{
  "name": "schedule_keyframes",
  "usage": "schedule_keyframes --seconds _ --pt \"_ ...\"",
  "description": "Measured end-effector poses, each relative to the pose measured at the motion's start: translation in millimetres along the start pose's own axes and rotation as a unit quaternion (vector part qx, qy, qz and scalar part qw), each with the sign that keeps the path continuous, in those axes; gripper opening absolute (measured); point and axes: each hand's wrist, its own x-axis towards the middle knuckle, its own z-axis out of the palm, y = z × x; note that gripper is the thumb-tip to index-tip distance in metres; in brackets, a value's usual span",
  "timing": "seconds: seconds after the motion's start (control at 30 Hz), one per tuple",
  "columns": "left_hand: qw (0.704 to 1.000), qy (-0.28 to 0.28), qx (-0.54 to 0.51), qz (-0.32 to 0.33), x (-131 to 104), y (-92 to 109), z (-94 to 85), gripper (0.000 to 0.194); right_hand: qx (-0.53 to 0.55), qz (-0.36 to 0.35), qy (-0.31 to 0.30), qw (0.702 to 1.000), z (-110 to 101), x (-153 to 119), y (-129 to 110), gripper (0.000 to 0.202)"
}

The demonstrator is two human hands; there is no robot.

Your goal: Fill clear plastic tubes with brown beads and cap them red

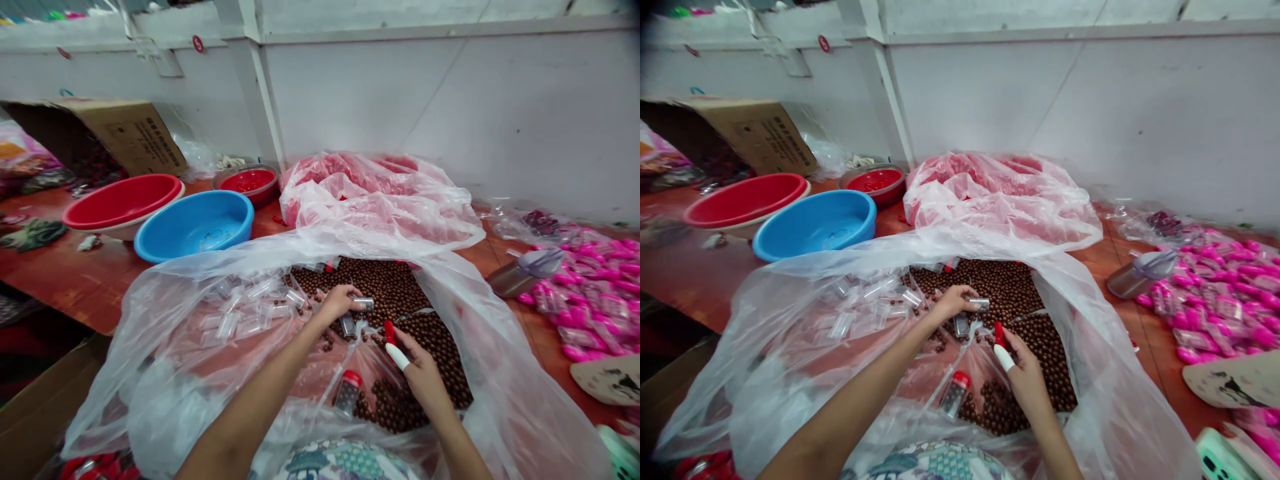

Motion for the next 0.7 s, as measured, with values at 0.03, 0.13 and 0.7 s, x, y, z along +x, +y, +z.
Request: schedule_keyframes --seconds 0.03,0.13,0.7 --pt "1.000 -0.003 -0.001 0.004 -1 1 0.9 0.038 0.007 0.004 0.008 1.000 0 0 0 0.044" --pt "1.000 -0.014 -0.012 0.017 -4 7 2.3 0.037 0.042 0.024 0.030 0.998 -1 3 -3 0.047" --pt "0.969 -0.090 -0.229 -0.007 -28 26 6.3 0.051 0.151 0.045 0.052 0.986 -13 19 -27 0.034"
